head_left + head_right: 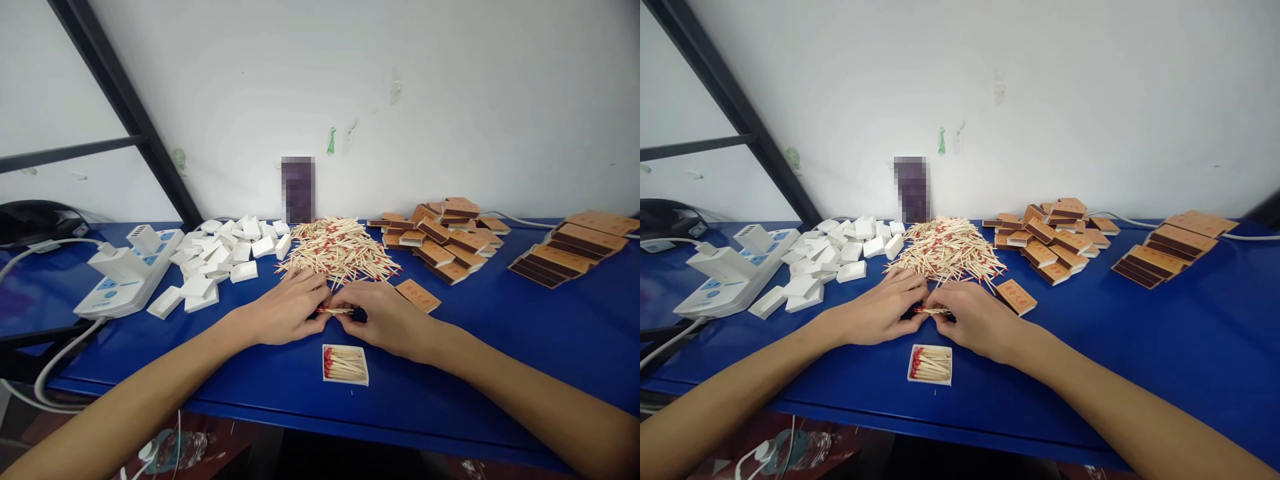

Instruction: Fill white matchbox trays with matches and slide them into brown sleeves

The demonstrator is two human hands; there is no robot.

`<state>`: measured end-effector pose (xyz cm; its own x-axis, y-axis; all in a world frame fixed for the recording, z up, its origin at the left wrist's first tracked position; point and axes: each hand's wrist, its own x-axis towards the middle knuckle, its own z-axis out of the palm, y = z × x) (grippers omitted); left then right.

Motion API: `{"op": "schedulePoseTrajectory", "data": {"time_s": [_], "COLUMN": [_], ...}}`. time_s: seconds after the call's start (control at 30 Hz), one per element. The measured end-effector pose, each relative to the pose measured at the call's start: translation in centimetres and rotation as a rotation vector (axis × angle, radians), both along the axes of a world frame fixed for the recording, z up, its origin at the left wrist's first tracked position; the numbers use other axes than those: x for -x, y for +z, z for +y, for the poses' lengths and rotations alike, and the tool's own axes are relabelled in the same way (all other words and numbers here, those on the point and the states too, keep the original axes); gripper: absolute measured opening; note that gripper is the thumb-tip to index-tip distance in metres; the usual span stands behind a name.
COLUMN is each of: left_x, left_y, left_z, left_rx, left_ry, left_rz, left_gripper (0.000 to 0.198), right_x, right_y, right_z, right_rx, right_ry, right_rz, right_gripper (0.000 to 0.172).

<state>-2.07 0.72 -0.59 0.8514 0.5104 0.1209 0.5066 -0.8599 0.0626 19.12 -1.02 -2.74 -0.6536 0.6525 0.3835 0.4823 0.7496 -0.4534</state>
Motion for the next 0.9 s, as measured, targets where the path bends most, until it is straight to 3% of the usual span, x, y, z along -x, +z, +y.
{"op": "schedulePoseTrajectory", "data": {"time_s": [0.3, 0.47, 0.63, 0.77, 0.9], "left_x": [0.0, 0.0, -0.2, -0.3, -0.2], "left_y": [0.2, 1.7, 2.1, 1.4, 1.1], "left_z": [-0.2, -1.6, -3.5, -3.8, -3.2], "left_rx": [-0.069, -0.05, 0.007, 0.034, 0.117], "left_ry": [-0.011, -0.016, -0.087, -0.126, -0.145], "left_rz": [0.038, -0.039, -0.064, -0.038, -0.07], "left_gripper": [0.019, 0.016, 0.012, 0.013, 0.023], "right_x": [0.2, 0.0, -0.7, -0.9, -0.8], "right_y": [0.0, 2.2, 4.3, 4.0, 3.4], "right_z": [-0.2, -1.9, -3.6, -4.1, -4.1], "right_rx": [-0.008, -0.062, 0.114, 0.185, 0.079], "right_ry": [-0.04, -0.048, 0.093, 0.133, 0.183], "right_rz": [0.007, 0.032, -0.05, -0.161, -0.214], "right_gripper": [0.012, 0.015, 0.012, 0.01, 0.011]}}
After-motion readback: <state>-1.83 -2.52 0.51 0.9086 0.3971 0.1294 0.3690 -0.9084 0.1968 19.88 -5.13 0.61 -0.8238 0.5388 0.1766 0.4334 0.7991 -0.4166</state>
